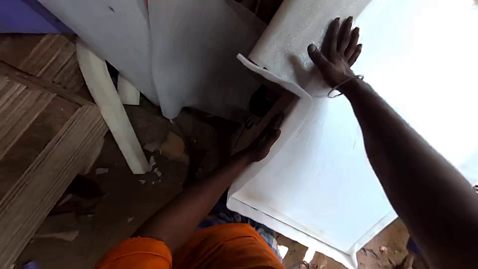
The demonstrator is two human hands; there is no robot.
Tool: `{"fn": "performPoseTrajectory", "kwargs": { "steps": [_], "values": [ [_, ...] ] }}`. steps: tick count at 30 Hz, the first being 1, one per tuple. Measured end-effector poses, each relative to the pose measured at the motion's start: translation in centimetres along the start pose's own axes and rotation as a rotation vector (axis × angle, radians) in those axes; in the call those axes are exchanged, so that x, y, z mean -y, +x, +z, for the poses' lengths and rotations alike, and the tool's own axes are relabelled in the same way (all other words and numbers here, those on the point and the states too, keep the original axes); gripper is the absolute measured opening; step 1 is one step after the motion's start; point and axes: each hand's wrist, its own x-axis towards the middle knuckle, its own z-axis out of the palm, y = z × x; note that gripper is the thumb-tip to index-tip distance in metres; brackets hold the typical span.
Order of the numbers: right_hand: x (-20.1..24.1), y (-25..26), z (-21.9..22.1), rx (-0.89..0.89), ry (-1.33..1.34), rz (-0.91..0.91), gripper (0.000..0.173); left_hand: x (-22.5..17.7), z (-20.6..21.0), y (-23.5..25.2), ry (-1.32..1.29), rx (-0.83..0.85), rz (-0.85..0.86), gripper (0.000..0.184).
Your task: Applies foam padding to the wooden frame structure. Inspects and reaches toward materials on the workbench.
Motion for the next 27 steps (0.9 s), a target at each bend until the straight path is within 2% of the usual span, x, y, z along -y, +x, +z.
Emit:
{"fn": "performPoseTrajectory", "kwargs": {
  "steps": [5, 9, 13, 16, 18, 19, 21, 22, 24, 25, 27],
  "values": [
    [0.0, -0.1, -0.9, 0.070, 0.023, -0.001, 0.110, 2.8, -0.1, -9.2, 0.158, 0.009, -0.100, 0.064],
    [-0.9, -0.1, -0.3, 0.069, 0.020, -0.031, 0.112, 5.3, 0.2, -16.6, 0.008, -0.070, -0.370, 0.074],
    [-1.1, 0.2, -0.3, 0.081, 0.050, -0.033, 0.112, 3.2, 0.2, -20.0, -0.060, -0.171, -0.599, 0.071],
    [-1.1, 0.4, -0.3, 0.076, 0.078, -0.030, 0.113, 3.4, 0.6, -21.5, -0.112, -0.238, -0.651, 0.070],
    [-1.1, 0.5, -0.5, 0.091, 0.121, -0.052, 0.103, 3.8, 0.9, -22.5, -0.149, -0.310, -0.653, 0.075],
    [-1.1, 0.1, -1.0, 0.101, 0.185, -0.074, 0.089, 4.0, 0.7, -23.0, -0.164, -0.305, -0.658, 0.076],
    [-0.3, -2.9, -2.6, 0.050, 0.475, -0.083, 0.056, 4.7, -0.3, -24.4, -0.171, -0.197, -0.653, 0.084],
    [0.1, -5.3, -3.1, -0.002, 0.655, -0.074, 0.050, 4.8, -0.7, -24.7, -0.156, -0.136, -0.636, 0.086],
    [-0.1, -11.9, -2.4, -0.091, 0.893, -0.186, 0.060, 4.8, -2.1, -24.1, -0.127, -0.016, -0.619, 0.092],
    [-0.1, -16.5, -1.3, -0.166, 0.910, -0.227, 0.065, 4.6, -2.6, -23.0, -0.125, 0.024, -0.623, 0.097],
    [0.5, -27.7, 1.8, -0.339, 0.833, -0.131, 0.076, 3.8, -2.5, -19.6, -0.153, 0.024, -0.673, 0.105]
  ]
}}
